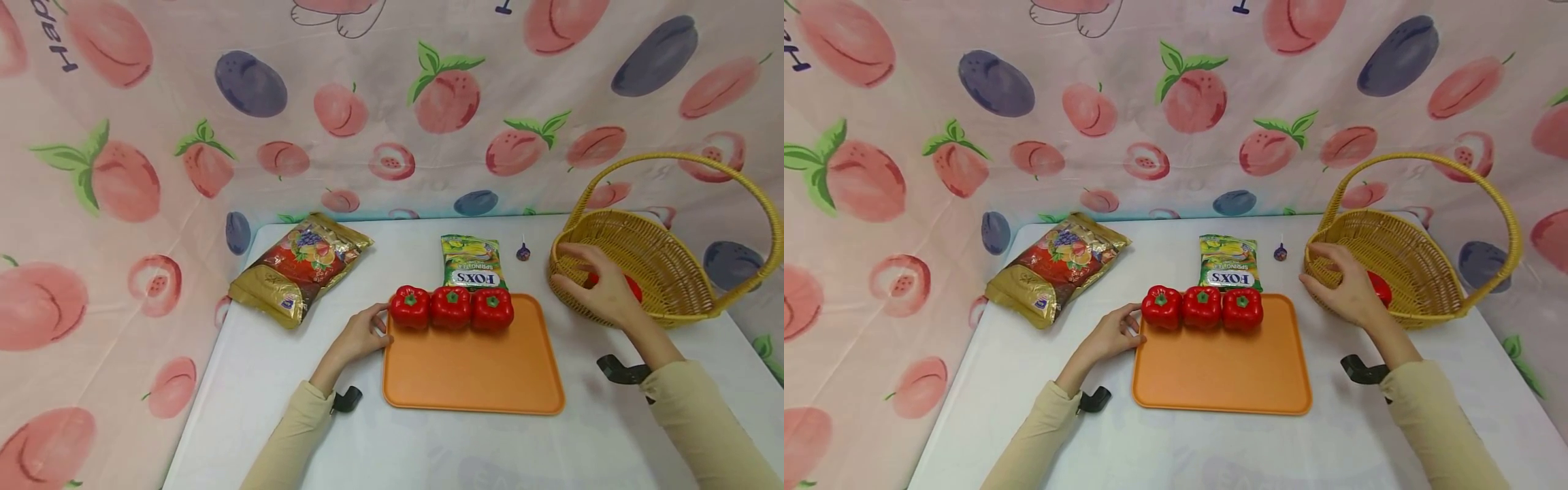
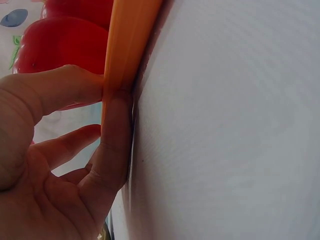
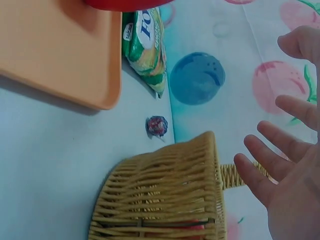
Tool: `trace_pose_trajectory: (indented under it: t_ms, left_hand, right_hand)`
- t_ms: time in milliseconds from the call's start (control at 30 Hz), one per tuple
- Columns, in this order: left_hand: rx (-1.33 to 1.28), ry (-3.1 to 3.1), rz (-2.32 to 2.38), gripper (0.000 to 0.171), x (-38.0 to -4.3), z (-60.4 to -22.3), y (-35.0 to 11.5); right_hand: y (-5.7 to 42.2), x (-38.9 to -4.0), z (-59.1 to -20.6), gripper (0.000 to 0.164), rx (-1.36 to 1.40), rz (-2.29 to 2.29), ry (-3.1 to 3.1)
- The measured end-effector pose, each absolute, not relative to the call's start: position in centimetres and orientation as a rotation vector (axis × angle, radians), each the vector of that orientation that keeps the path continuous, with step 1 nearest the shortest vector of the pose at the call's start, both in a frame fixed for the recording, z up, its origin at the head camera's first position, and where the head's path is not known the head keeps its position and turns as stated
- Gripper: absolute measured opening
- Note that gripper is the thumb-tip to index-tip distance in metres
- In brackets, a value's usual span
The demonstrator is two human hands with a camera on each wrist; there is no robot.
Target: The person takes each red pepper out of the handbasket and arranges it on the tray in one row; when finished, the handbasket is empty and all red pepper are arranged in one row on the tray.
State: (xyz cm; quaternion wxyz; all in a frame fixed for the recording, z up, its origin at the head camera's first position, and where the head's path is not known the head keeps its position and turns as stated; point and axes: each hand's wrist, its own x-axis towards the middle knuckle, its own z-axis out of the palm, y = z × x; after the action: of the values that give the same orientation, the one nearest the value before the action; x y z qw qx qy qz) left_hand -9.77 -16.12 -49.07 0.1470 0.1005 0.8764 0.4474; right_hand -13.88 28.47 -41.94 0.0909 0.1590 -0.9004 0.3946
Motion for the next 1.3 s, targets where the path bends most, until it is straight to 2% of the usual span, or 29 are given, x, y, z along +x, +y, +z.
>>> trace_pose_trajectory:
  t_ms: [633,1300]
  left_hand:
    - [0.284,2.547,1.288,0.063,-9.7,-48.9,-16.0]
    - [0.279,2.53,1.284,0.064,-9.7,-48.9,-16.0]
  right_hand:
    - [31.0,-14.2,-41.5,0.053,0.316,1.097,-2.801]
    - [33.8,-15.1,-40.9,0.07,0.218,0.909,-3.033]
